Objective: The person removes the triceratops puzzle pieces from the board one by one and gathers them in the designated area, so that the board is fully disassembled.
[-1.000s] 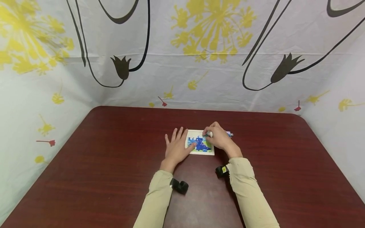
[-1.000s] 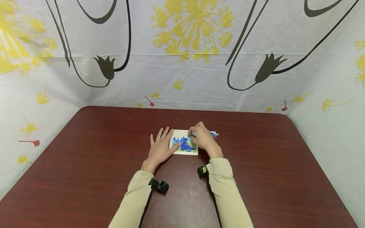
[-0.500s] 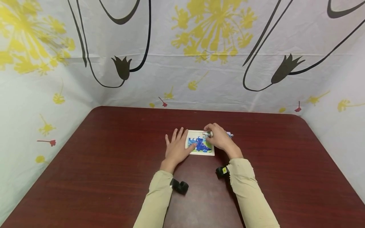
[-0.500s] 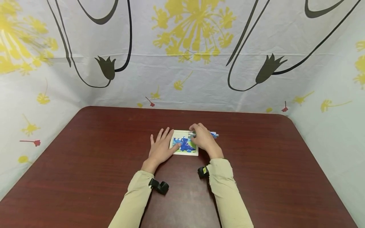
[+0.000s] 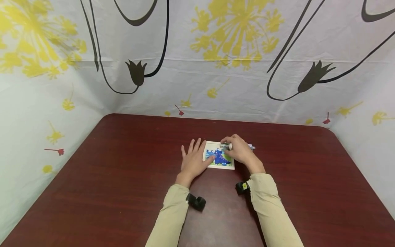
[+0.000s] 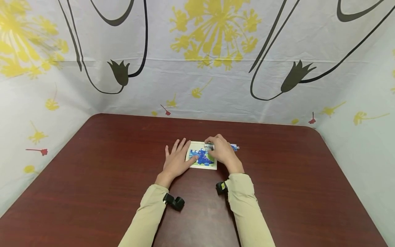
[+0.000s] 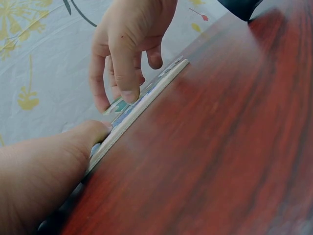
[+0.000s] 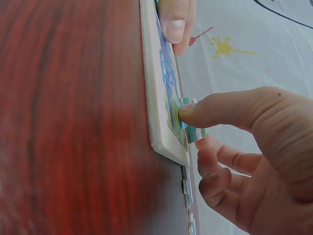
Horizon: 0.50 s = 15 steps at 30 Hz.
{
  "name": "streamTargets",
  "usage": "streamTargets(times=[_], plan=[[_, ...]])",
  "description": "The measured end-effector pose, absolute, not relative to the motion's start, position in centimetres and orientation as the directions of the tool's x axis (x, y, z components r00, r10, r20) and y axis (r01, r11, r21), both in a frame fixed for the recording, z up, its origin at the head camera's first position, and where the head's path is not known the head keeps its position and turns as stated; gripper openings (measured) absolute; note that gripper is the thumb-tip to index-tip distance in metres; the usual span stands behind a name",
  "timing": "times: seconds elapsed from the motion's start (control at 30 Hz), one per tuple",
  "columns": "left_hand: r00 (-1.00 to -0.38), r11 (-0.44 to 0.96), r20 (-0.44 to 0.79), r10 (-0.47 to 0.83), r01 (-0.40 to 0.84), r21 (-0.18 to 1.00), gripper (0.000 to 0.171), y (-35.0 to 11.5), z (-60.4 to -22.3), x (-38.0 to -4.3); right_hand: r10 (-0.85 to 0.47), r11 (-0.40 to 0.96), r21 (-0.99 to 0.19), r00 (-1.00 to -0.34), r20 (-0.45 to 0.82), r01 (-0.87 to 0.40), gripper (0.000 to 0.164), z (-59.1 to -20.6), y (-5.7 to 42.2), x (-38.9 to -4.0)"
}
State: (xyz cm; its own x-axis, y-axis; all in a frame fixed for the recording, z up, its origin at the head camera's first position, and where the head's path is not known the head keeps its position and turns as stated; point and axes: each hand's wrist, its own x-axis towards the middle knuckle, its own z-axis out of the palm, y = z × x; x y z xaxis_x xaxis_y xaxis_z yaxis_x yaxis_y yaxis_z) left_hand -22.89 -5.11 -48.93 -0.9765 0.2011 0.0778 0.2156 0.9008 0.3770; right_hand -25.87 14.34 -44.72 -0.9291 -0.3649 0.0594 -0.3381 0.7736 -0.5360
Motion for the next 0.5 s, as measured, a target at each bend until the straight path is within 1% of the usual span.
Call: streamTargets(times=[0.2,0.5], plan=[[-0.978,0.901,0.075,0.196,0.21,0.379,0.077,-5.22,-48.81,-22.76,-0.381,0.773,-0.517,-0.92,0.087,-0.369,0.032,-44.6,14.36,-25.86],[-0.978,0.903,0.071,0.196,0.208,0.376,0.077,-5.1,-48.99,-22.93,-0.379,0.773,-0.523,-0.923,0.073,-0.359,0.032,-44.53,14.64,-25.88]])
